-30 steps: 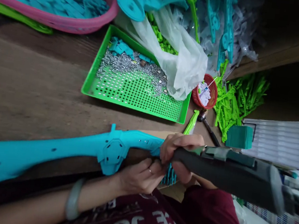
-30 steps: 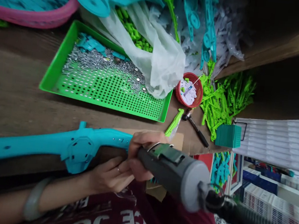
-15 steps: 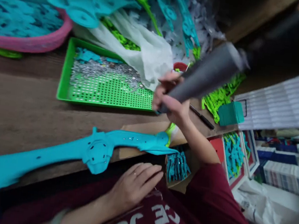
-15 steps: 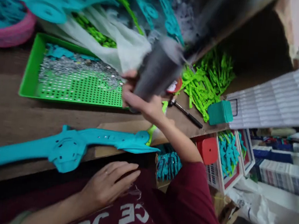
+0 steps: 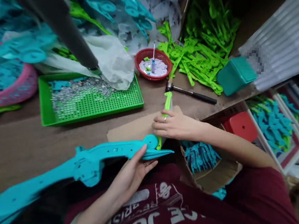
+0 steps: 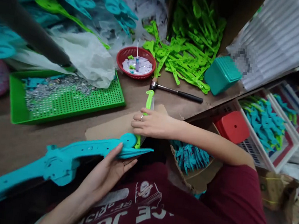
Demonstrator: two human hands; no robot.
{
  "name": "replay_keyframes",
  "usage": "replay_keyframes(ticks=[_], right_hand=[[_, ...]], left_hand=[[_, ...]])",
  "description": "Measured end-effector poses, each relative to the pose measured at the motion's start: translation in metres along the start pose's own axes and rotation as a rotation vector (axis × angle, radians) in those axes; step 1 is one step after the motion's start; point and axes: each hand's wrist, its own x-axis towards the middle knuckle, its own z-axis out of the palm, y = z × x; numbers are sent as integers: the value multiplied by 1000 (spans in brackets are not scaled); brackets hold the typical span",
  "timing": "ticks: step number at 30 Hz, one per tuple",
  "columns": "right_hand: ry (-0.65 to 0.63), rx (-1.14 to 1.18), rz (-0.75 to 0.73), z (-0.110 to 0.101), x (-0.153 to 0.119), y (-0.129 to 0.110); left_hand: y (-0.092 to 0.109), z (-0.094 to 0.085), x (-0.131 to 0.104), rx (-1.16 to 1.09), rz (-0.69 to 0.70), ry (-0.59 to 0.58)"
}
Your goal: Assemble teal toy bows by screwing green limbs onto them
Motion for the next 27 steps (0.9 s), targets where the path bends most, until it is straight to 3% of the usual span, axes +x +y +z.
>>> replay_keyframes(ticks=[5, 8, 11, 15, 19, 23, 27], right_hand=[[176, -105, -83, -2, -9, 4], [248, -181, -181, 6, -8, 11], [294, -175, -211, 15, -5, 12], [331, -109, -168, 17, -6, 3], [393, -174, -139, 9, -6, 2], [427, -196, -101, 3, -7, 10], [452, -117, 76, 8, -10, 7]], left_hand=[[-13, -7, -12, 151, 156, 77], [-17, -12, -13, 205, 146, 45], [-18, -13, -10, 105, 117, 145], [-13, -8, -10, 16, -3, 200], [-8, -7, -17, 105, 4, 236], [-9, -21, -25, 225, -15, 184], [-8, -36, -28, 277, 2, 158]])
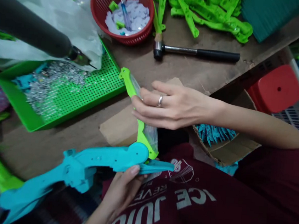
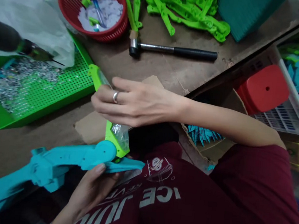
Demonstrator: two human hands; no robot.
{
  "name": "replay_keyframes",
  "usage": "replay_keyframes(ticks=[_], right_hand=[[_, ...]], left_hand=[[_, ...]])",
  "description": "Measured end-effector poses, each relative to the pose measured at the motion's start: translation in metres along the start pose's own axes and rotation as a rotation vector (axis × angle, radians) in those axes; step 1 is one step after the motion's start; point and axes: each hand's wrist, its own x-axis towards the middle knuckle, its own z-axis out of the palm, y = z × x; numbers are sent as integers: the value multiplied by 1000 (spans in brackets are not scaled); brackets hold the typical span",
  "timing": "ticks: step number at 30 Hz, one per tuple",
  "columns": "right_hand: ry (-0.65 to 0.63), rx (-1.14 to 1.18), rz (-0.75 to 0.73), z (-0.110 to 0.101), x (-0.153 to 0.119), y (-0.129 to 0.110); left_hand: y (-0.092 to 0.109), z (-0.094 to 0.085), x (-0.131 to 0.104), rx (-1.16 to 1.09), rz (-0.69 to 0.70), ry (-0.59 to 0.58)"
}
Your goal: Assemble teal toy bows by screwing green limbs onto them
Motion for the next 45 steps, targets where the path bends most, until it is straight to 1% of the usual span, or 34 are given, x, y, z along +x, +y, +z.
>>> replay_keyframes(ticks=[1, 3, 6, 9, 11, 13, 15, 17, 19, 21, 23, 24, 26, 29, 31, 34, 36, 37, 39, 41, 43, 45], right_hand=[[4, -13, 37, 1, -1, -3], [13, -42, 41, 5, -2, -7], [-2, -35, -59, 10, 3, -10], [-87, 37, -140, 16, 12, -7], [-149, 95, -192, 18, 17, -5], [-161, 135, -223, 18, 18, -6], [-131, 162, -202, 18, 17, -10], [-95, 190, -138, 17, 16, -16], [-80, 222, -67, 16, 15, -22], [-90, 252, -20, 14, 15, -26], [-143, 291, 0, 10, 15, -26], [-189, 332, 11, 7, 16, -23], [-313, 473, 92, -1, 19, -15], [-506, 751, 305, -14, 35, -4], [-654, 896, 383, -20, 54, -4], [-920, 998, 393, -19, 83, -10], [-1023, 1036, 364, -15, 97, -12], [-1038, 1054, 346, -13, 102, -11], [-1016, 1061, 340, -9, 108, -8], [-997, 1052, 348, -7, 111, -2], [-995, 1088, 331, -6, 111, 4], [-948, 1100, 333, -7, 110, 12]], left_hand=[[0, -2, 0, -15, 5, 5], [1, -3, 2, -55, -15, 6], [-1, -4, 3, -96, -46, -18], [-5, -7, 3, -94, 18, -5], [-6, -7, 3, -88, 73, 36], [-4, -4, 2, -109, 108, 92], [0, 1, 2, -147, 122, 136], [3, 7, 2, -175, 120, 140], [6, 12, 2, -196, 113, 96], [6, 17, 1, -192, 59, -9], [5, 21, 2, -169, -33, -146], [4, 23, 3, -159, -66, -202], [0, 25, 8, -154, -63, -255], [-7, 26, 19, -89, 62, -256], [-13, 25, 27, 22, 193, -242], [-17, 21, 33, 189, 425, -193], [-16, 19, 34, 239, 519, -189], [-15, 18, 35, 241, 540, -195], [-13, 20, 35, 206, 551, -203], [-11, 26, 36, 106, 532, -203], [-9, 35, 35, -55, 454, -231], [-6, 43, 34, -236, 325, -295]])
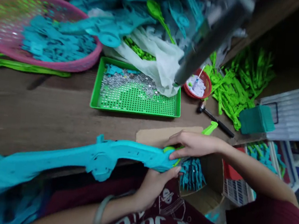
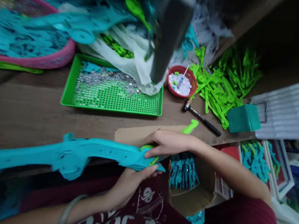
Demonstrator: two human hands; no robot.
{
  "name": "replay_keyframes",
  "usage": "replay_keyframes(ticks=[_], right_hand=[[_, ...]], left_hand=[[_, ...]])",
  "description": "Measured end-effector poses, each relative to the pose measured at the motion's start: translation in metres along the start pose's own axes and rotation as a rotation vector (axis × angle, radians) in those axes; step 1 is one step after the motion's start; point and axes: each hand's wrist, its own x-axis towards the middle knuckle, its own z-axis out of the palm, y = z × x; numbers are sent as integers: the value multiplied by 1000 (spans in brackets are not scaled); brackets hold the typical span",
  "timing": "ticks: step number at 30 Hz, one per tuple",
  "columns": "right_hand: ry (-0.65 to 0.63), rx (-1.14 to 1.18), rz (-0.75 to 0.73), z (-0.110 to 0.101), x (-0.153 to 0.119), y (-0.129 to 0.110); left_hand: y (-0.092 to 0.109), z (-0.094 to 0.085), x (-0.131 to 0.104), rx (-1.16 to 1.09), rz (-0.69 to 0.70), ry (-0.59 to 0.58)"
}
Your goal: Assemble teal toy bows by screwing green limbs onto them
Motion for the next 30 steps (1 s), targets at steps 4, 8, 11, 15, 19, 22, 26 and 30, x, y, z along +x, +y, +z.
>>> replay_keyframes(ticks=[4, 8, 11, 15, 19, 22, 26, 30], right_hand=[[727, -77, 155, -20, -12, 9], [1126, 165, -133, -53, -6, 5], [797, 304, -363, -76, 25, -5], [716, 298, -628, -91, 93, -15], [942, 233, -560, -79, 160, -16], [1149, 127, -337, -63, 188, -13], [1277, 94, -177, -54, 201, -10], [1271, 42, -139, -55, 204, -9]], left_hand=[[10, -1, -2, -289, -189, -121], [28, -27, -14, 247, -3, -554], [44, -44, -10, 994, 821, -560], [51, -51, 18, 1521, 1465, -189], [40, -50, 34, 1553, 1563, -82], [34, -49, 33, 1505, 1586, -57], [34, -49, 31, 1451, 1592, -55], [36, -50, 32, 1425, 1599, -40]])
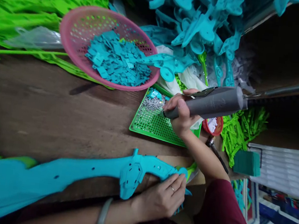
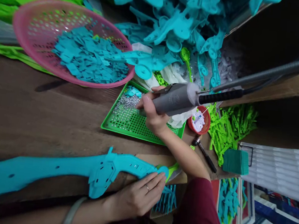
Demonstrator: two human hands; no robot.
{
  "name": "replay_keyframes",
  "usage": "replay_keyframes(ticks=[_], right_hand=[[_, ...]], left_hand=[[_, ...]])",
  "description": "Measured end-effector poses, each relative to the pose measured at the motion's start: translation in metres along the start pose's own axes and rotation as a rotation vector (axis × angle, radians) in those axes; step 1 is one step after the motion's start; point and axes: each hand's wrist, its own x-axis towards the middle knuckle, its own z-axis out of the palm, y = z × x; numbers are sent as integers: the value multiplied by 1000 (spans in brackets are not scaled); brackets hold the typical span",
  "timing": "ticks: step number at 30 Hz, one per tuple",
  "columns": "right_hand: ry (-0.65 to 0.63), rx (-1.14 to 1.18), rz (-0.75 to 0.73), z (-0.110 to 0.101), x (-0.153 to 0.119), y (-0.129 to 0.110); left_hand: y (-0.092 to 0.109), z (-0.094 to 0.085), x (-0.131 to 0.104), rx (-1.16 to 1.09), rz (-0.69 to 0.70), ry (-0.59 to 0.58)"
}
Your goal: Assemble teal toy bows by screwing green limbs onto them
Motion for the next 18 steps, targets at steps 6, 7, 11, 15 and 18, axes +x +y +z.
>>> replay_keyframes(ticks=[6, 7, 11, 15, 18], right_hand=[[44, -18, 57, 10, 4, -9], [59, -13, 54, 7, 5, -14], [193, -74, -9, -37, -12, -48], [186, -39, -102, -104, -72, -69], [-39, -102, 42, -132, -132, -54]], left_hand=[[11, 2, -8, 47, -46, -25], [13, 2, -10, 17, -74, -18], [18, 2, -15, -230, -202, -25], [13, 9, -24, -407, -256, -37], [10, 14, -31, -450, -266, -71]])
